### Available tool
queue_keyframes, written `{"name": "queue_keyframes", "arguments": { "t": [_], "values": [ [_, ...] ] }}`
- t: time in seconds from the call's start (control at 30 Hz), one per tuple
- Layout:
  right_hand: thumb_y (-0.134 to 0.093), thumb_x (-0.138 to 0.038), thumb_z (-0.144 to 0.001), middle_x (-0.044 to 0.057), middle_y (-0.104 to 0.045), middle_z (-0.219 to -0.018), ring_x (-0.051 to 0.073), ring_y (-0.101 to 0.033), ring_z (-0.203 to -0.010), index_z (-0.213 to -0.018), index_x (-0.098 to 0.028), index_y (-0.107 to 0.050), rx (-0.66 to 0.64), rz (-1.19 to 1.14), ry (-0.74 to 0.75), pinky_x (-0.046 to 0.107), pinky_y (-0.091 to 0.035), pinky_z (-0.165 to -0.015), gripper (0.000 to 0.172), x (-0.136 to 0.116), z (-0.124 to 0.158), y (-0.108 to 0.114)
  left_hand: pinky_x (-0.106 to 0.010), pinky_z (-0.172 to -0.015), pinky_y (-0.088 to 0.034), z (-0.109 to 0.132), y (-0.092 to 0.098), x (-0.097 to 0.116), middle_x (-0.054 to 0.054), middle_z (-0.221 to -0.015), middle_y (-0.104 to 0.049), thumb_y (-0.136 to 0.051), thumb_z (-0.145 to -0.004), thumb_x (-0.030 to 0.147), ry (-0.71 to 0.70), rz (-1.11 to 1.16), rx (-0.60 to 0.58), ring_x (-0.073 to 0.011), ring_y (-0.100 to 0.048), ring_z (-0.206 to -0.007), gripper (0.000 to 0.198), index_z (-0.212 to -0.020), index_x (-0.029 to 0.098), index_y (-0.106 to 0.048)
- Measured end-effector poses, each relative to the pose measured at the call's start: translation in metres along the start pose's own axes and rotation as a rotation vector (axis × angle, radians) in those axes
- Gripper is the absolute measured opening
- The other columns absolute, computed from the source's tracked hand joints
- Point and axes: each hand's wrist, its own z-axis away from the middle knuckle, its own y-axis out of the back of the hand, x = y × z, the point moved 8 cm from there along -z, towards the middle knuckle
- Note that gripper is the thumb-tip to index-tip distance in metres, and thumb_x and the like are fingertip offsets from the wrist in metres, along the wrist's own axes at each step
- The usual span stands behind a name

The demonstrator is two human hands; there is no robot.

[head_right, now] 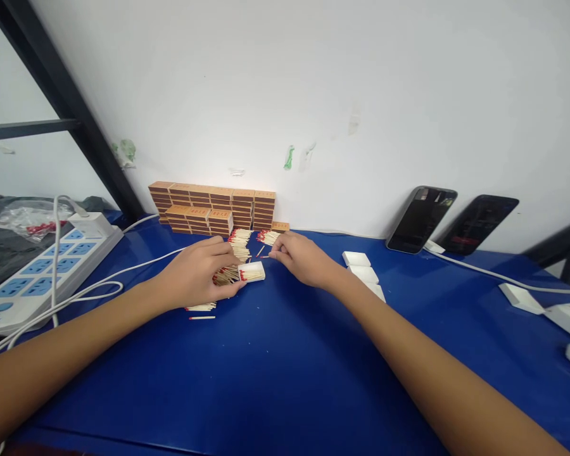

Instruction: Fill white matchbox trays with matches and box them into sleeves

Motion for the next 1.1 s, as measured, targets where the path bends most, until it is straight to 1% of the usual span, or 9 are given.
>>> {"name": "queue_keyframes", "arguments": {
  "t": [0.17,0.37,0.5,0.57,0.63,0.7,0.87,1.0,1.1],
  "values": [
    [-0.058,-0.023,-0.096,0.005,-0.063,-0.093,0.018,-0.056,-0.081,-0.098,-0.02,-0.066,0.003,-0.017,0.048,0.03,-0.043,-0.075,0.009,-0.002,0.002,0.003,-0.039,-0.083,-0.053,0.0,-0.002,-0.001,-0.008,-0.088,-0.067,-0.065,-0.093,0.046,0.003,0.0,-0.008,-0.0251,-0.061,-0.091,0.033,-0.1,0.016,-0.076],
    [-0.056,-0.022,-0.097,0.005,-0.062,-0.092,0.018,-0.058,-0.081,-0.09,-0.019,-0.064,-0.08,-0.023,0.018,0.031,-0.045,-0.075,0.011,0.011,-0.001,-0.01,-0.038,-0.082,-0.052,0.001,0.0,-0.001,-0.007,-0.087,-0.067,-0.065,-0.094,0.047,0.001,0.002,-0.002,-0.0245,-0.061,-0.089,0.034,-0.101,0.016,-0.077],
    [-0.054,-0.02,-0.099,0.006,-0.063,-0.093,0.02,-0.059,-0.084,-0.092,-0.02,-0.063,-0.025,0.007,0.049,0.032,-0.046,-0.077,0.011,0.01,-0.003,-0.01,-0.038,-0.083,-0.052,0.0,-0.002,0.001,-0.007,-0.088,-0.068,-0.066,-0.093,0.046,-0.003,0.004,-0.015,-0.0247,-0.061,-0.09,0.032,-0.098,0.016,-0.076],
    [-0.055,-0.021,-0.099,0.008,-0.064,-0.101,0.021,-0.061,-0.09,-0.102,-0.02,-0.064,0.016,0.019,0.068,0.035,-0.048,-0.082,0.009,0.007,-0.004,-0.01,-0.038,-0.083,-0.051,-0.001,-0.002,0.004,-0.007,-0.088,-0.068,-0.066,-0.094,0.046,-0.018,0.007,-0.009,-0.0241,-0.061,-0.089,0.032,-0.097,0.016,-0.076],
    [-0.054,-0.022,-0.101,0.01,-0.064,-0.115,0.023,-0.062,-0.098,-0.117,-0.021,-0.062,0.032,0.026,0.088,0.038,-0.049,-0.088,0.018,0.002,-0.005,-0.011,-0.038,-0.081,-0.051,-0.001,-0.001,0.005,-0.006,-0.088,-0.068,-0.065,-0.094,0.045,-0.029,0.01,0.001,-0.0236,-0.061,-0.088,0.032,-0.097,0.016,-0.076],
    [-0.051,-0.023,-0.103,0.011,-0.062,-0.122,0.024,-0.063,-0.102,-0.122,-0.023,-0.061,0.012,0.044,0.097,0.039,-0.049,-0.091,0.022,-0.002,-0.006,-0.014,-0.037,-0.079,-0.051,-0.001,-0.001,0.005,-0.007,-0.088,-0.068,-0.065,-0.094,0.045,-0.029,0.005,0.0,-0.0237,-0.061,-0.088,0.031,-0.096,0.016,-0.076],
    [-0.05,-0.021,-0.102,0.009,-0.061,-0.107,0.021,-0.061,-0.088,-0.099,-0.021,-0.061,-0.02,0.082,0.027,0.033,-0.047,-0.08,0.012,0.002,-0.006,-0.017,-0.038,-0.079,-0.051,0.0,-0.002,0.001,-0.007,-0.087,-0.067,-0.065,-0.094,0.047,-0.012,-0.002,-0.02,-0.0245,-0.06,-0.089,0.033,-0.095,0.016,-0.075],
    [-0.047,-0.021,-0.103,0.008,-0.061,-0.105,0.02,-0.06,-0.086,-0.096,-0.021,-0.058,-0.023,0.064,0.035,0.032,-0.045,-0.079,0.013,0.002,-0.001,-0.01,-0.039,-0.082,-0.052,0.0,-0.002,-0.001,-0.007,-0.087,-0.067,-0.065,-0.094,0.047,0.002,-0.003,-0.025,-0.0247,-0.06,-0.09,0.033,-0.099,0.016,-0.076],
    [-0.047,-0.024,-0.104,0.007,-0.061,-0.103,0.02,-0.06,-0.086,-0.096,-0.021,-0.057,-0.012,0.041,0.085,0.032,-0.045,-0.08,0.013,-0.011,0.004,0.002,-0.039,-0.082,-0.052,0.0,-0.002,-0.001,-0.007,-0.088,-0.067,-0.065,-0.094,0.046,0.014,-0.014,-0.019,-0.0249,-0.06,-0.091,0.033,-0.1,0.016,-0.076]
  ]
}}
